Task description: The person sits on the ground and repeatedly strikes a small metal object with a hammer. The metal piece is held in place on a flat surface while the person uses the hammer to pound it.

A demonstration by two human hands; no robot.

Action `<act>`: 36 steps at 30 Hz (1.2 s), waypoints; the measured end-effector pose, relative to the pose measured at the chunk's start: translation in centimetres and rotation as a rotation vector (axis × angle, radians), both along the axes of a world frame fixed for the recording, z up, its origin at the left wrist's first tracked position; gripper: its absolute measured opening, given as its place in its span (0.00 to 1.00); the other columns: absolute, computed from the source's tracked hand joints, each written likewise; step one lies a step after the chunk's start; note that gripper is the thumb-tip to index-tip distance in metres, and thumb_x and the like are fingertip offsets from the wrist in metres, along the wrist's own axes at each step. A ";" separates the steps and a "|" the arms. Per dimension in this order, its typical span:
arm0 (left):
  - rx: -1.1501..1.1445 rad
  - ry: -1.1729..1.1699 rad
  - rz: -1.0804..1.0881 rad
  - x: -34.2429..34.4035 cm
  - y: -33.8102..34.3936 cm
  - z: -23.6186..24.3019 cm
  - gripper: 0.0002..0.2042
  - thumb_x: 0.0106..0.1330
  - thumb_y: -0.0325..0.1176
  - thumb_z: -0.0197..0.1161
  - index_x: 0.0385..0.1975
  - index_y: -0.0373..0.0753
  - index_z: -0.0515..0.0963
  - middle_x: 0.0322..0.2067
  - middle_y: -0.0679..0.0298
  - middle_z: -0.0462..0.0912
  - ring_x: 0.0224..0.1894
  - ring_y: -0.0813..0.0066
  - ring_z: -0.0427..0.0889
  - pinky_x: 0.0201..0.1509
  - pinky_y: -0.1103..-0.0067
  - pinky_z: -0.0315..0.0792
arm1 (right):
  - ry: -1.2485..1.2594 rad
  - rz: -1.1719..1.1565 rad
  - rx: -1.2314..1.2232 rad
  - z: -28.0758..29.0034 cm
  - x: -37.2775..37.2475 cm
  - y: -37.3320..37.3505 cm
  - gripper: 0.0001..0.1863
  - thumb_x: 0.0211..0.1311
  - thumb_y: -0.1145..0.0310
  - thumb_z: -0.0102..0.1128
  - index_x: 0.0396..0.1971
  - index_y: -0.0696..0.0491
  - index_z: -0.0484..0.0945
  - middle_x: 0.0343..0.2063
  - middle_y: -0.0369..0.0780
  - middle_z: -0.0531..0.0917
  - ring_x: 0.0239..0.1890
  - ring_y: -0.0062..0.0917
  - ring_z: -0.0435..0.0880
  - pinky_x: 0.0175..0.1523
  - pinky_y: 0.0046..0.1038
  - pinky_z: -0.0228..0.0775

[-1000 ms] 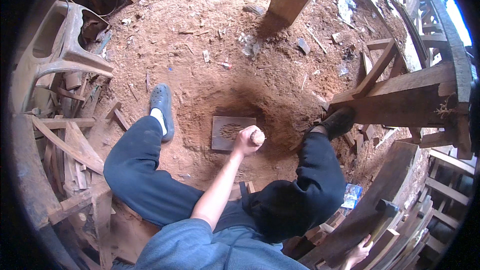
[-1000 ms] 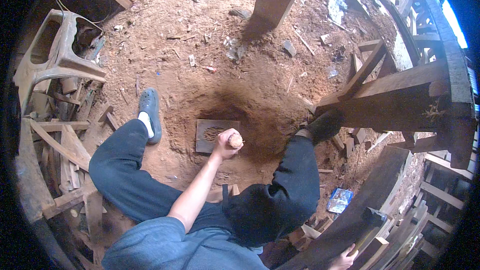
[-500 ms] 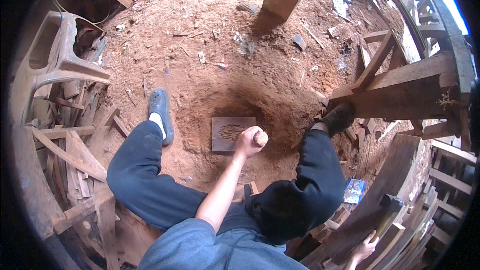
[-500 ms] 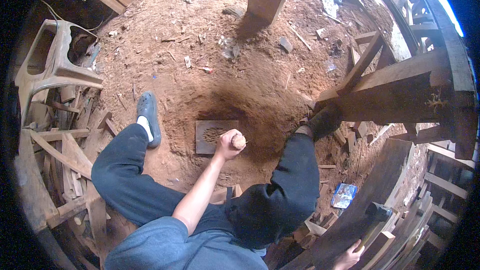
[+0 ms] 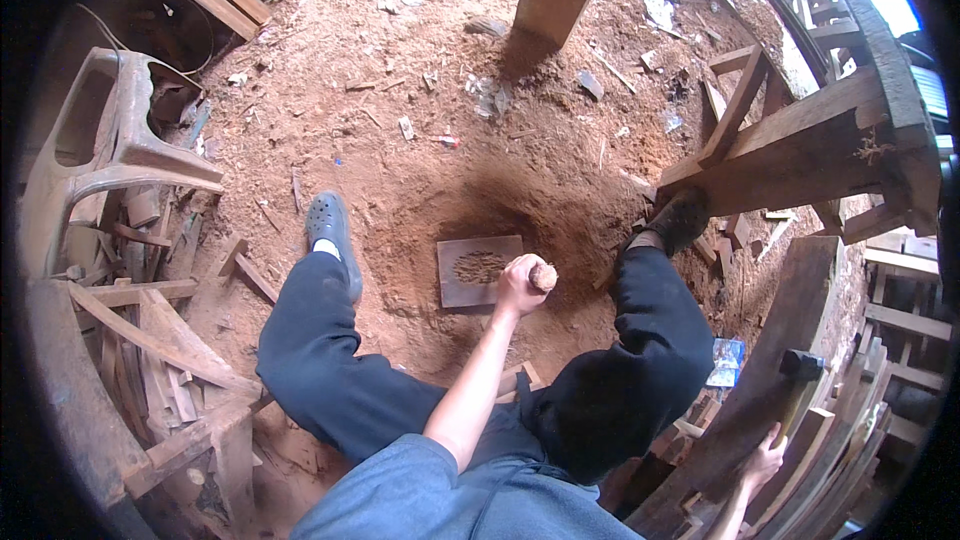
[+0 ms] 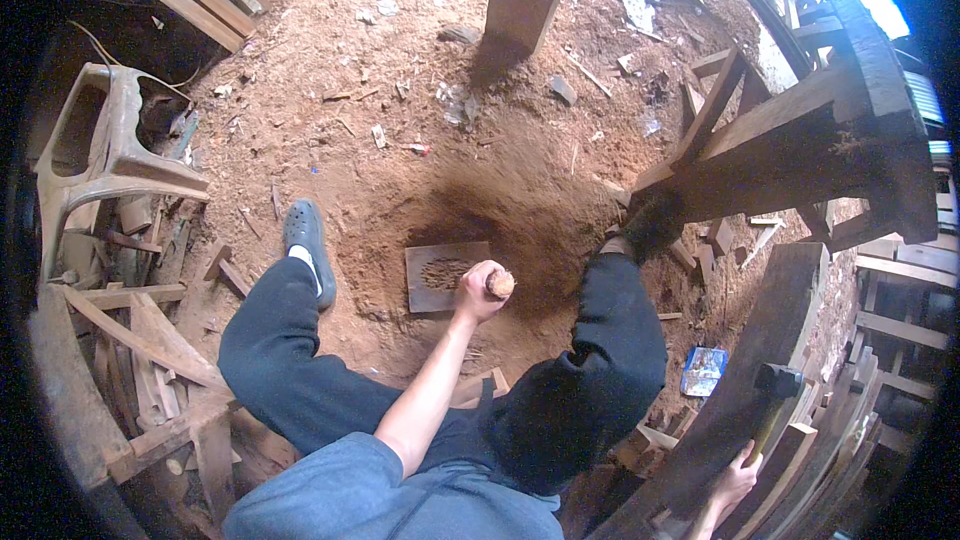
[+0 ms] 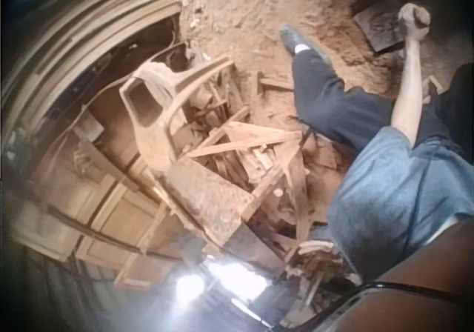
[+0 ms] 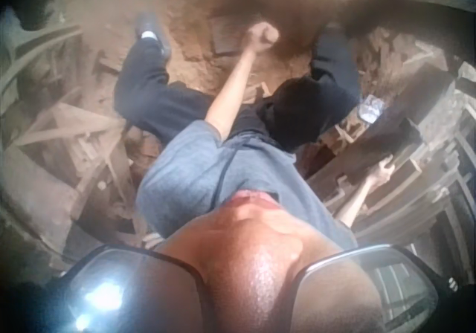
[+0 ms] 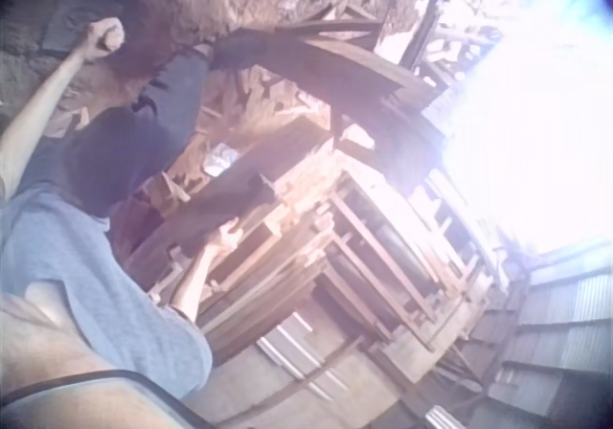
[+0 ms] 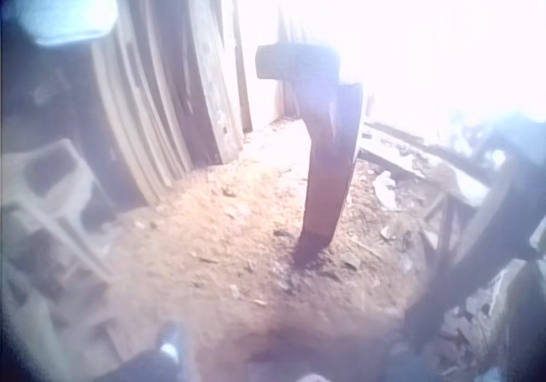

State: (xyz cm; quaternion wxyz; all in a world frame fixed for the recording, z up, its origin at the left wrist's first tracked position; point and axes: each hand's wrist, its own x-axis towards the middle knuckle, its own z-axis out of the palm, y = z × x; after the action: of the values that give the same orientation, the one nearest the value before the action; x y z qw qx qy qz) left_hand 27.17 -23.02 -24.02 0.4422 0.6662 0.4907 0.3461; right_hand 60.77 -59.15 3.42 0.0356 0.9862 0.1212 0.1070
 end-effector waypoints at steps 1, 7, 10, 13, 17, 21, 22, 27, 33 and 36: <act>-0.005 0.012 -0.027 -0.3 0.0 0.1 0.13 0.44 0.30 0.70 0.29 0.38 0.74 0.29 0.57 0.79 0.35 0.56 0.79 0.40 0.70 0.73 | 0.003 -0.007 -0.005 0.0 0.0 0.0 0.32 0.64 0.38 0.40 0.41 0.54 0.76 0.28 0.54 0.81 0.34 0.54 0.79 0.35 0.49 0.66; 0.029 -0.053 -0.023 -1.4 -0.3 0.3 0.13 0.43 0.29 0.69 0.28 0.39 0.72 0.29 0.58 0.78 0.35 0.56 0.79 0.40 0.69 0.73 | -0.056 -0.024 -0.061 -0.5 0.3 -0.5 0.32 0.64 0.36 0.39 0.38 0.53 0.76 0.27 0.53 0.82 0.33 0.53 0.79 0.33 0.50 0.66; 0.008 -0.066 -0.004 -1.6 -0.6 0.3 0.13 0.44 0.29 0.69 0.28 0.39 0.72 0.28 0.59 0.77 0.36 0.56 0.78 0.40 0.69 0.72 | -0.073 -0.017 -0.056 -0.7 0.4 -0.6 0.32 0.64 0.36 0.40 0.37 0.54 0.76 0.26 0.53 0.82 0.32 0.53 0.80 0.33 0.50 0.66; 0.038 -0.036 0.025 -1.6 -0.8 0.4 0.15 0.44 0.30 0.71 0.29 0.39 0.72 0.28 0.59 0.77 0.36 0.58 0.78 0.41 0.70 0.72 | -0.087 0.009 -0.024 -0.7 0.3 -0.5 0.32 0.63 0.36 0.40 0.36 0.54 0.76 0.26 0.53 0.82 0.32 0.52 0.80 0.33 0.50 0.66; 0.089 -0.021 0.090 -1.5 -0.7 0.4 0.15 0.44 0.30 0.72 0.28 0.39 0.72 0.27 0.59 0.76 0.35 0.59 0.78 0.40 0.70 0.72 | -0.110 0.013 -0.023 -0.5 0.0 -0.1 0.31 0.63 0.37 0.41 0.36 0.53 0.76 0.26 0.52 0.82 0.32 0.52 0.80 0.33 0.50 0.67; 0.020 -0.097 0.149 -1.6 -0.3 0.8 0.14 0.45 0.30 0.72 0.27 0.37 0.72 0.26 0.59 0.75 0.32 0.61 0.77 0.37 0.71 0.71 | -0.048 -0.024 -0.026 -0.3 -0.1 0.1 0.32 0.63 0.36 0.40 0.38 0.53 0.77 0.27 0.52 0.82 0.32 0.52 0.80 0.34 0.50 0.67; 0.014 -0.104 0.172 -1.6 -0.2 0.9 0.14 0.45 0.29 0.71 0.26 0.37 0.72 0.25 0.59 0.75 0.31 0.62 0.77 0.37 0.72 0.71 | -0.060 -0.022 -0.024 -0.3 -0.1 0.1 0.32 0.63 0.36 0.40 0.38 0.53 0.77 0.26 0.53 0.82 0.32 0.52 0.80 0.33 0.49 0.66; 0.017 -0.170 0.207 -1.6 0.8 2.4 0.13 0.46 0.27 0.71 0.26 0.36 0.72 0.25 0.59 0.75 0.29 0.63 0.77 0.35 0.74 0.71 | -0.087 -0.022 -0.038 -0.4 -0.1 0.1 0.33 0.63 0.34 0.38 0.39 0.52 0.76 0.27 0.52 0.82 0.33 0.52 0.80 0.33 0.50 0.66; 0.084 -0.044 0.134 -1.9 1.6 3.3 0.10 0.46 0.25 0.67 0.27 0.36 0.72 0.27 0.56 0.77 0.33 0.57 0.79 0.38 0.70 0.73 | -0.050 -0.024 -0.026 -0.6 0.4 -0.3 0.33 0.63 0.34 0.38 0.39 0.50 0.76 0.29 0.51 0.82 0.34 0.52 0.80 0.35 0.50 0.67; -0.016 -0.050 0.161 -2.1 1.5 2.8 0.14 0.45 0.26 0.71 0.28 0.36 0.72 0.28 0.57 0.78 0.33 0.62 0.80 0.38 0.73 0.73 | -0.080 -0.013 -0.026 -0.8 0.5 -0.6 0.33 0.63 0.34 0.38 0.39 0.50 0.76 0.29 0.52 0.82 0.34 0.52 0.80 0.35 0.50 0.67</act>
State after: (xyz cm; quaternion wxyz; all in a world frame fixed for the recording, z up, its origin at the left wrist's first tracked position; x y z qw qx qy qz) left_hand 25.05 -21.52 -21.21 0.4306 0.6122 0.5342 0.3930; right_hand 61.31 -59.79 2.63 0.0538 0.9813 0.1147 0.1448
